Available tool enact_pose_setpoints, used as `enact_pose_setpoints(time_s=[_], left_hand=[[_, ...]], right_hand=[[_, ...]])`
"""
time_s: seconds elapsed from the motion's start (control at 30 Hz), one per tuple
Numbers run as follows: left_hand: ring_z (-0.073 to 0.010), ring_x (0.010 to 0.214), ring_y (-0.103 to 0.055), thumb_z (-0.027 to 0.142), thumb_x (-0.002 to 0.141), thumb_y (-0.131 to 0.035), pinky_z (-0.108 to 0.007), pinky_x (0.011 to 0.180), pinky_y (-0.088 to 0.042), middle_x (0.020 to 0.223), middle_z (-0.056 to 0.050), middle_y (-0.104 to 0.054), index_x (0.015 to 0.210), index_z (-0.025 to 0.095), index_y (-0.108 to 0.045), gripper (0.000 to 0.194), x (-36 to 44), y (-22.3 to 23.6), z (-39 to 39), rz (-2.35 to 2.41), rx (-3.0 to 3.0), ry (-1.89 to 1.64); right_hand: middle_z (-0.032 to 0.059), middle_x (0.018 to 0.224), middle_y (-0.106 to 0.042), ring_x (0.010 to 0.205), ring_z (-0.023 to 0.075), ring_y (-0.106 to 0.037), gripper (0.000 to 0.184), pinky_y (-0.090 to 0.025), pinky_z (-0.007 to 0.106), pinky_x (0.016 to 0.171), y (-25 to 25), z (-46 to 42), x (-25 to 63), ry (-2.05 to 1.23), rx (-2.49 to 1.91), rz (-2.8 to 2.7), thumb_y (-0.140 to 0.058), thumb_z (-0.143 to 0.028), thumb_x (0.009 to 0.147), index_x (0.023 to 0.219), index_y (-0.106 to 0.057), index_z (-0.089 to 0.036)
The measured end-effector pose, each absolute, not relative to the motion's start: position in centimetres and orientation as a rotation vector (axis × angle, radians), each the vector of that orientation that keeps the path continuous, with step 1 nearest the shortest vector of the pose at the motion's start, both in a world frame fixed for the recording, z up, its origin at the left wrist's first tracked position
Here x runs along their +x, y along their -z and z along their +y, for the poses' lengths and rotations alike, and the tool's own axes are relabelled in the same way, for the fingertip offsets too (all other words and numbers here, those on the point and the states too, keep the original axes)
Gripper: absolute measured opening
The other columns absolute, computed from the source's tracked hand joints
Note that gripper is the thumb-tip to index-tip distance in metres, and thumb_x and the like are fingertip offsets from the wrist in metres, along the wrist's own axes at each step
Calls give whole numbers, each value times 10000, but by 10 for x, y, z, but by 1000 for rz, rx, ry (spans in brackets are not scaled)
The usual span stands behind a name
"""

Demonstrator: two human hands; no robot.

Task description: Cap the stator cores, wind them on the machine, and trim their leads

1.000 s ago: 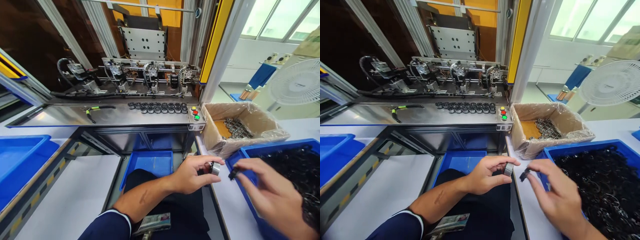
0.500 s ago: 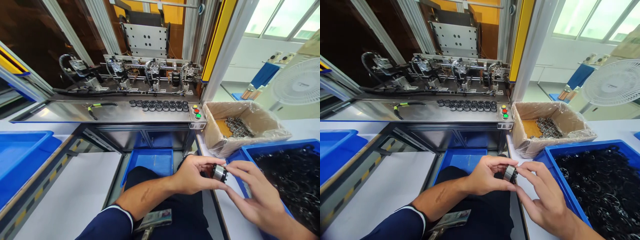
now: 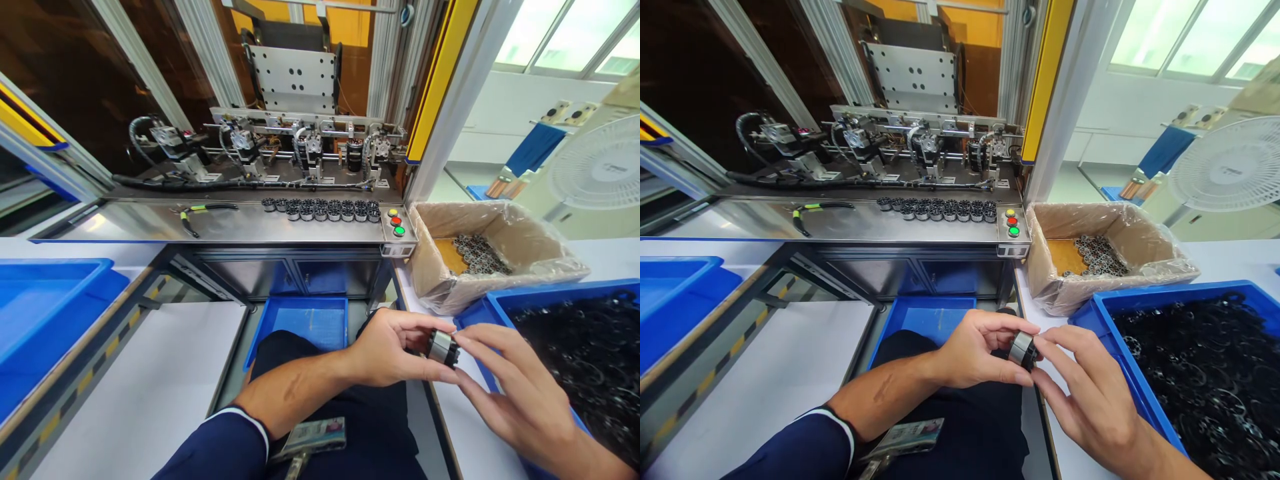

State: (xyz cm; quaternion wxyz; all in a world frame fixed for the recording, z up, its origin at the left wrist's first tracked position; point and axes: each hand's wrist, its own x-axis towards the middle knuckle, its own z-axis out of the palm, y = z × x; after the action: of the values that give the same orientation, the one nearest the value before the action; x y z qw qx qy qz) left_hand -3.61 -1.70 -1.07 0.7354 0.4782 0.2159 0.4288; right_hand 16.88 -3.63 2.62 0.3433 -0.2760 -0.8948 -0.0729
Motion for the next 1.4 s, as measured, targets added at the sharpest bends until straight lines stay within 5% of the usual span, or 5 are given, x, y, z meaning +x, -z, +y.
enact_pose_setpoints(time_s=[0.67, 0.83, 1.03, 1.17, 1.4], left_hand=[[-217, 876, -728, 260, 416, -973, -415, 950, -558, 940, -78, -770, 1129, 141, -728, 764, -38, 7, -15, 470, 976, -874], [-174, 912, -706, 272, 588, -919, -340, 955, -534, 994, -73, -752, 1231, 144, -679, 698, -38, 13, -18, 394, 1014, -871], [-242, 1242, -596, 379, 925, -622, -390, 1071, -457, 1372, -166, -599, 1514, 184, -375, 668, -41, 15, -26, 311, 1244, -898], [-304, 1383, -485, 328, 974, -530, -476, 1140, -401, 1501, -218, -475, 1525, 175, -340, 602, -39, 13, -32, 278, 1389, -926], [-256, 1302, -580, 314, 999, -464, -402, 1086, -483, 1412, -173, -581, 1482, 174, -378, 511, -36, 11, -27, 381, 1654, -1016]], right_hand=[[116, 1048, -629, 970, 235, -624, 478, -548, 364, 812, -24, -36, 172, 359, -700, -2390, -659, -77, 867, 1331, -554, -128], [116, 1091, -610, 983, 239, -615, 531, -554, 360, 818, -23, -38, 169, 341, -727, -2376, -664, -116, 878, 1387, -512, -147], [114, 1195, -607, 1075, 230, -622, 469, -574, 348, 873, -26, -31, 169, -27, -845, -2266, -680, -280, 901, 1345, -549, -201], [93, 1233, -634, 1113, 214, -637, 486, -574, 324, 908, -23, -23, 169, -191, -984, -2156, -667, -388, 909, 1351, -539, -232], [41, 1120, -684, 999, 182, -669, 366, -568, 296, 868, -33, -21, 173, -243, -975, -2163, -682, -367, 899, 1244, -610, -267]])
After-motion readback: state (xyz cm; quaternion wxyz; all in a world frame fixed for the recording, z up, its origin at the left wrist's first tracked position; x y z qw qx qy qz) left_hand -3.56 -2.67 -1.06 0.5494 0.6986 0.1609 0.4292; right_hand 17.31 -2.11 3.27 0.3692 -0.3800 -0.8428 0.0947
